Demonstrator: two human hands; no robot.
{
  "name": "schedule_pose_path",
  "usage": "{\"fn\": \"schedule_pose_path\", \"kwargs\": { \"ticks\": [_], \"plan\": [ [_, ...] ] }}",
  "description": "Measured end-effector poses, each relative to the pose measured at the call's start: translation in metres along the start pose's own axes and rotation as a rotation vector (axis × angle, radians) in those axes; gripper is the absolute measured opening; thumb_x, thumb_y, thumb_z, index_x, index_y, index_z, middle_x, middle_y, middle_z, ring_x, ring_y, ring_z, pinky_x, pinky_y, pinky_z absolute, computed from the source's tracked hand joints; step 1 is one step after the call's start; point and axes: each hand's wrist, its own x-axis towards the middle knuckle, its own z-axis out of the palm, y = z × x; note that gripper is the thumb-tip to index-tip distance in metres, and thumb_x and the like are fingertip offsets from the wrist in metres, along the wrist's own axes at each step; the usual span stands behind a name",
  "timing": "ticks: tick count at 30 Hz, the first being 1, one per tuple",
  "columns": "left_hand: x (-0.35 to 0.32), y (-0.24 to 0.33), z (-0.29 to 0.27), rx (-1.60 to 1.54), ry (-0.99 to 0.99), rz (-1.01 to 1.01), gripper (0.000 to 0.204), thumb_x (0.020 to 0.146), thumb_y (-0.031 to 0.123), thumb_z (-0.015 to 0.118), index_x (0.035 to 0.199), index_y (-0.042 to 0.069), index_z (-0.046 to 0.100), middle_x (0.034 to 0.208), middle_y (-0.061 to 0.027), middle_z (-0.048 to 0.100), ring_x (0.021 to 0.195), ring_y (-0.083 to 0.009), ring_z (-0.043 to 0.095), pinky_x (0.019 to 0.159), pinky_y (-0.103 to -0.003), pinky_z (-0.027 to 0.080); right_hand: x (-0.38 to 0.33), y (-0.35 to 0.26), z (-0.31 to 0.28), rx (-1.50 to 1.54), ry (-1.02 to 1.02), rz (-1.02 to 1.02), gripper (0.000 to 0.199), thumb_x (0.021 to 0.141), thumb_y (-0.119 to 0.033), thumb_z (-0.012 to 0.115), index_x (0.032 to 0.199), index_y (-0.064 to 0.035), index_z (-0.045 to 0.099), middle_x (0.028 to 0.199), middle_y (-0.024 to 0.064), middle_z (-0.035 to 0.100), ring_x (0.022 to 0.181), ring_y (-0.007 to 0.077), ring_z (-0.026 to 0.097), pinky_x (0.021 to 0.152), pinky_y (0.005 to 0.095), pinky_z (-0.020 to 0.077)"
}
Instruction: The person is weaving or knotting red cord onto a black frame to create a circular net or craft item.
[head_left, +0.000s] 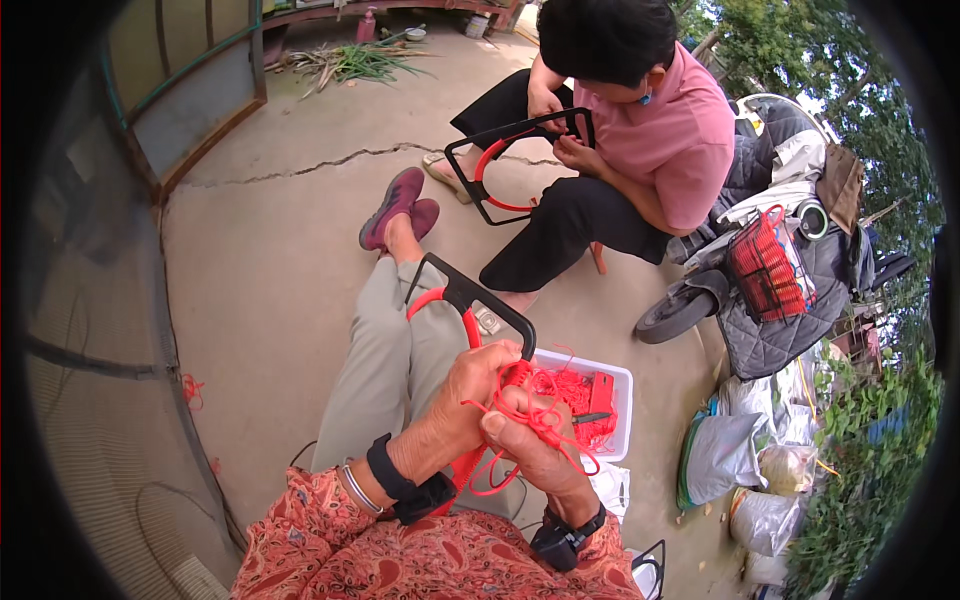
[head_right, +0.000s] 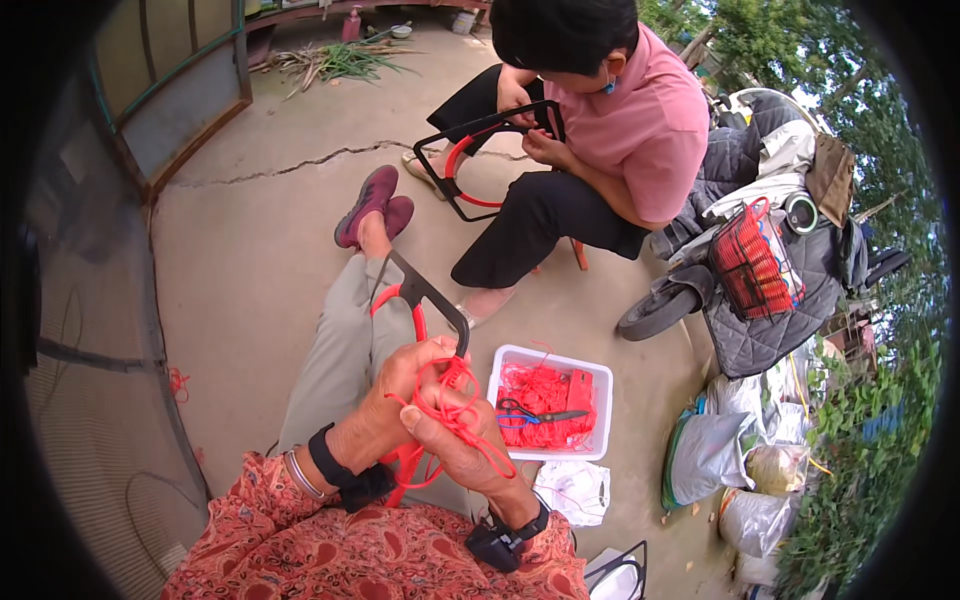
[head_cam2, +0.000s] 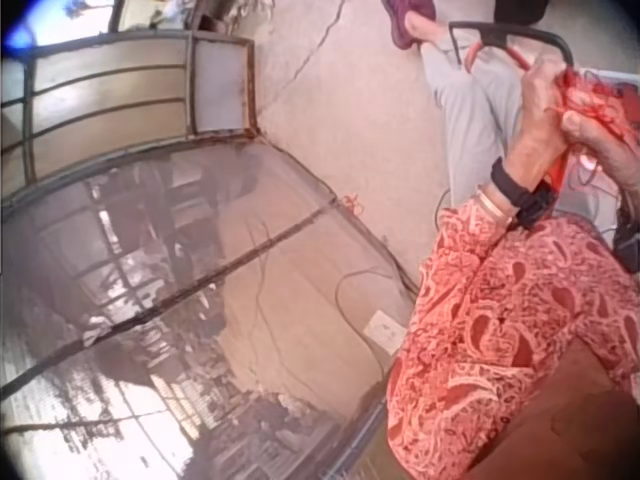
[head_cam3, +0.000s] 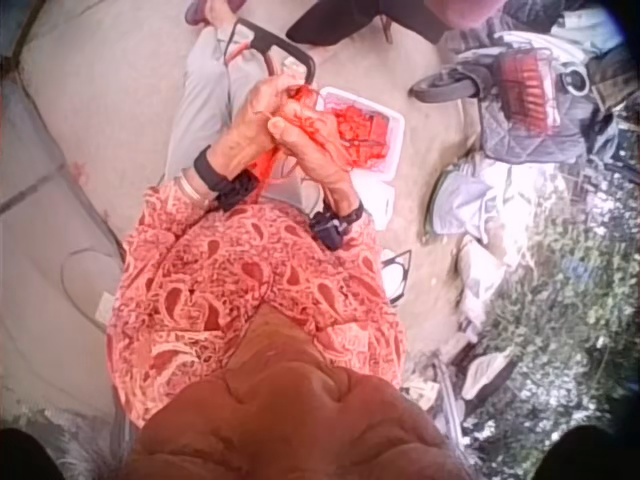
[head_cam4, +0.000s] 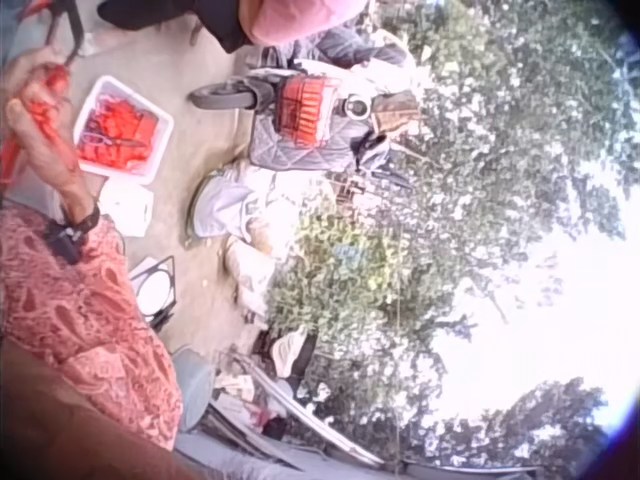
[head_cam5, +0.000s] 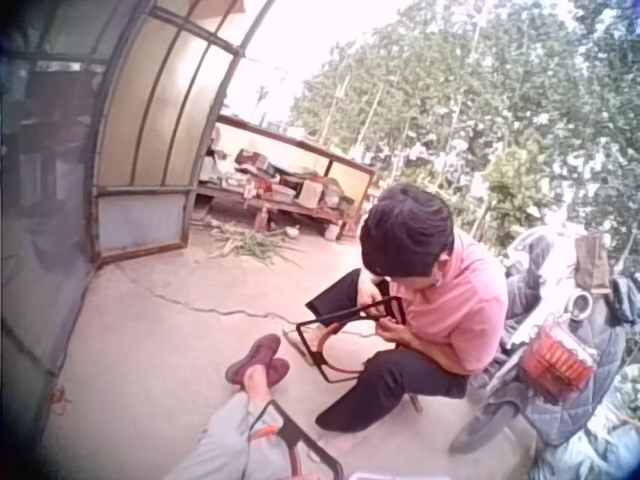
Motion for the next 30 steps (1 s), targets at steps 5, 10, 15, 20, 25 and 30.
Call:
{"fn": "schedule_pose_path", "kwargs": {
  "ticks": [5,10,15,20,25,30],
  "plan": [
    [0.001,0.010,0.004,0.334,-0.015,0.305,0.010,0.085,0.005,0.054,0.092,-0.002,0.054,0.087,-0.0048,0.054,0.080,-0.0130,0.053,0.073,-0.028,0.046,-0.006,-0.006,-0.001,-0.016,0.067,0.001,0.020,0.090,-0.019,0.061,0.076,-0.0075,0.054,0.068,-0.0036,0.047,0.062,0.0050,0.041,0.054,0.0231,0.0343],
    [-0.008,0.021,0.007,0.027,0.395,0.213,0.019,0.082,-0.003,0.055,0.101,-0.002,0.057,0.096,-0.0085,0.058,0.080,-0.0109,0.055,0.076,-0.026,0.046,-0.018,-0.022,-0.016,0.243,0.184,0.084,0.022,0.088,-0.024,0.064,0.077,-0.0055,0.057,0.068,-0.0028,0.052,0.057,0.0033,0.043,0.051,0.0216,0.0341],
    [-0.006,0.047,0.004,0.767,0.104,0.657,0.018,0.070,-0.003,0.066,0.085,0.003,0.062,0.098,-0.0115,0.054,0.088,-0.0261,0.055,0.079,-0.034,0.044,-0.013,-0.030,-0.035,0.050,0.119,0.020,0.020,0.089,-0.020,0.064,0.076,-0.0063,0.056,0.066,-0.0041,0.051,0.057,0.0037,0.043,0.050,0.0215,0.0339],
    [0.005,0.055,0.000,0.704,0.109,0.587,0.014,0.075,0.004,0.071,0.080,0.002,0.058,0.094,-0.0077,0.057,0.081,-0.0197,0.055,0.074,-0.029,0.043,0.013,-0.015,-0.066,0.140,0.137,0.003,0.026,0.091,-0.028,0.062,0.079,-0.0050,0.058,0.058,-0.0059,0.043,0.048,0.0034,0.037,0.043,0.0215,0.0284],
    [0.018,0.058,-0.008,0.089,0.165,0.052,0.017,0.089,0.015,0.061,0.079,0.003,0.058,0.079,-0.0030,0.060,0.074,-0.0107,0.054,0.071,-0.025,0.044,0.034,0.049,-0.094,0.408,0.509,0.022,0.025,0.093,-0.027,0.058,0.084,-0.0042,0.057,0.053,-0.0067,0.034,0.042,0.0039,0.031,0.040,0.0213,0.0231],
    [0.027,0.054,-0.022,-0.120,0.198,-0.061,0.017,0.090,0.017,0.059,0.082,0.003,0.058,0.079,-0.0079,0.062,0.073,-0.0145,0.059,0.067,-0.028,0.049,0.028,0.071,-0.062,0.677,0.301,0.040,0.025,0.094,-0.025,0.055,0.077,-0.0089,0.049,0.051,-0.0071,0.029,0.039,0.0059,0.028,0.039,0.0243,0.0205]
  ]
}}
